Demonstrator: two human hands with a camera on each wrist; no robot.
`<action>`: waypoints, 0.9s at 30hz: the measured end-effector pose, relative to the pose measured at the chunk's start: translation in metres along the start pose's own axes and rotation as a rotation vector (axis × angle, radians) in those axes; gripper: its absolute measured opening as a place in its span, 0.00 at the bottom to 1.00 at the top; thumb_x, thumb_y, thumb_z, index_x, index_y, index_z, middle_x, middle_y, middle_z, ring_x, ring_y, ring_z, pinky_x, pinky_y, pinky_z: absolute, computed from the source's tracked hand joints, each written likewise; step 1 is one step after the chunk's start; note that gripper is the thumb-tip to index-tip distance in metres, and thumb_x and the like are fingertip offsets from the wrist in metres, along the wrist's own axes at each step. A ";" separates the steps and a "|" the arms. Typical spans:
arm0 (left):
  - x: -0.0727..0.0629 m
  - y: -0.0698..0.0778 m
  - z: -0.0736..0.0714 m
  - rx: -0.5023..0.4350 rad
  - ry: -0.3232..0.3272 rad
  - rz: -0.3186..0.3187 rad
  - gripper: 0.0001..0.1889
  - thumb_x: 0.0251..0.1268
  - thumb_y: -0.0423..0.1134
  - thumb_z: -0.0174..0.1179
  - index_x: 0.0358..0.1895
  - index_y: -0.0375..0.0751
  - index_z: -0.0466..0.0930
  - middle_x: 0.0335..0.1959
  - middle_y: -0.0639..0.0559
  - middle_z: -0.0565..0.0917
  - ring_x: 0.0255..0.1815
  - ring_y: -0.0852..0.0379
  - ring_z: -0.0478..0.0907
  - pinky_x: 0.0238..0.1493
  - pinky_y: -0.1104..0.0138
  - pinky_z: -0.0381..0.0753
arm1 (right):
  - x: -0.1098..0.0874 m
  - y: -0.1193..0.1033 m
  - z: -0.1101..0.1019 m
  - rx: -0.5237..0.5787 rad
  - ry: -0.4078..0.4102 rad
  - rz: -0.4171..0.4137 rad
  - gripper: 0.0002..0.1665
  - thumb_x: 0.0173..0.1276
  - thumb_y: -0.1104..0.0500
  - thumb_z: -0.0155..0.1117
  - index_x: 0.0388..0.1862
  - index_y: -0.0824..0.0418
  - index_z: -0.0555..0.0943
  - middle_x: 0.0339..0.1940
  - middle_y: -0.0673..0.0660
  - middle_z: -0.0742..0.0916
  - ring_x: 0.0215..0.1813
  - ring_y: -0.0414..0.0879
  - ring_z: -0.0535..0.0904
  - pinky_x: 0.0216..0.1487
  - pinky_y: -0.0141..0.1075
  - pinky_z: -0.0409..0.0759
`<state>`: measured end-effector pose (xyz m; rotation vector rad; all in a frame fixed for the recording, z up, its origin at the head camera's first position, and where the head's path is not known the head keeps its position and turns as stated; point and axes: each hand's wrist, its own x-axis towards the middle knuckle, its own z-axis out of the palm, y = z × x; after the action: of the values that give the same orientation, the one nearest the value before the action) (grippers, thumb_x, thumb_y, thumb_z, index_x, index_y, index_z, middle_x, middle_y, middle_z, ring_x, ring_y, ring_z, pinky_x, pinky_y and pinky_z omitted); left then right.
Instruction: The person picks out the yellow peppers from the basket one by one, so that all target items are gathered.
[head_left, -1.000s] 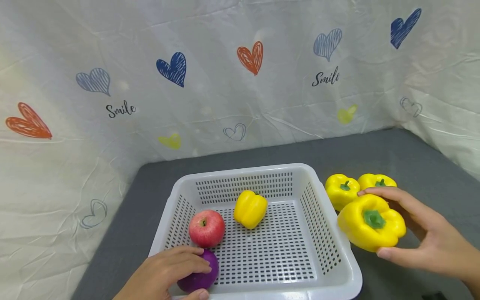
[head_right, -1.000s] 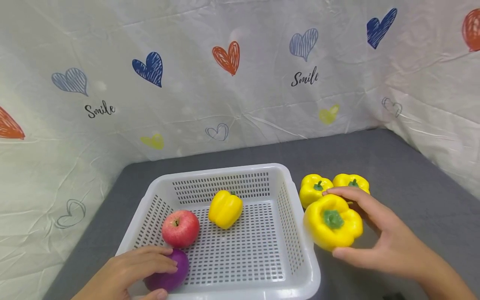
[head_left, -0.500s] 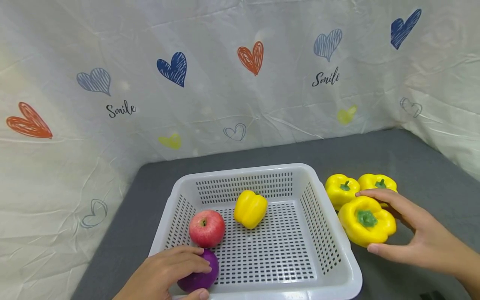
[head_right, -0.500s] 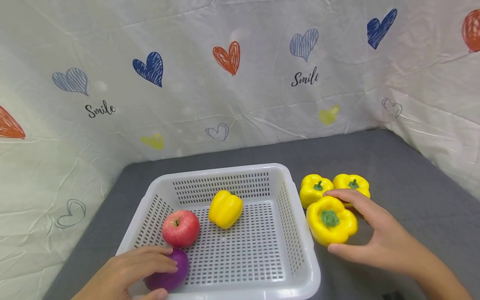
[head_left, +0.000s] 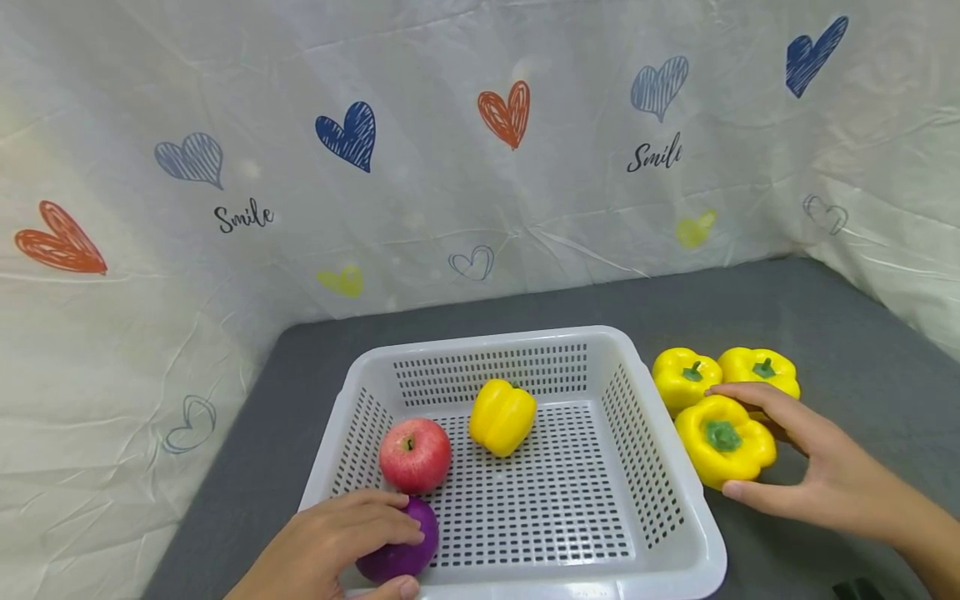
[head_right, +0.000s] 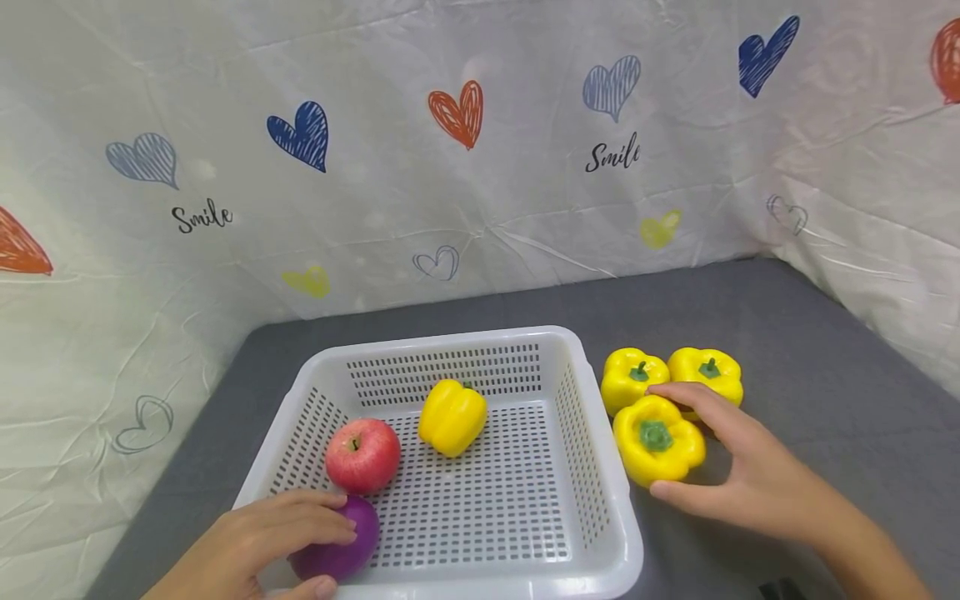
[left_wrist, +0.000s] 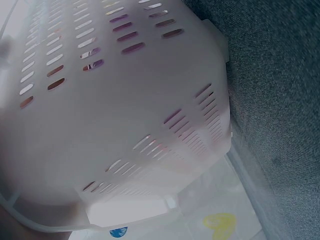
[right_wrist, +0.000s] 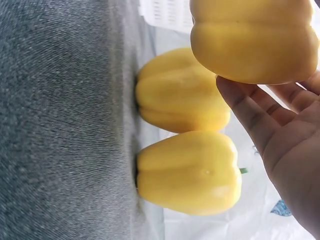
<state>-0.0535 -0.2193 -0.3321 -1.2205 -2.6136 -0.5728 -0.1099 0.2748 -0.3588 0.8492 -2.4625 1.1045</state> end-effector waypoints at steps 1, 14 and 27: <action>0.000 0.000 0.000 -0.001 0.001 0.002 0.16 0.62 0.52 0.68 0.52 0.58 0.83 0.50 0.67 0.83 0.52 0.61 0.80 0.45 0.59 0.85 | 0.000 0.001 0.001 -0.003 -0.003 0.008 0.59 0.34 0.68 0.88 0.69 0.57 0.71 0.62 0.48 0.78 0.55 0.35 0.75 0.55 0.16 0.68; 0.000 0.002 -0.001 0.000 -0.022 -0.036 0.16 0.63 0.53 0.68 0.53 0.59 0.83 0.50 0.69 0.83 0.52 0.63 0.79 0.45 0.60 0.85 | -0.001 0.006 0.010 -0.031 -0.056 0.011 0.56 0.39 0.63 0.88 0.70 0.54 0.72 0.64 0.45 0.77 0.59 0.33 0.70 0.59 0.17 0.63; 0.000 0.001 -0.001 -0.003 -0.014 -0.012 0.16 0.63 0.53 0.68 0.53 0.59 0.83 0.50 0.68 0.83 0.52 0.62 0.79 0.45 0.60 0.85 | 0.002 0.014 0.013 -0.027 -0.064 -0.196 0.38 0.39 0.73 0.83 0.52 0.51 0.84 0.53 0.48 0.81 0.53 0.36 0.76 0.56 0.22 0.72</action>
<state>-0.0533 -0.2190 -0.3311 -1.2148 -2.6344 -0.5730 -0.1206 0.2719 -0.3739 1.1061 -2.3779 0.9873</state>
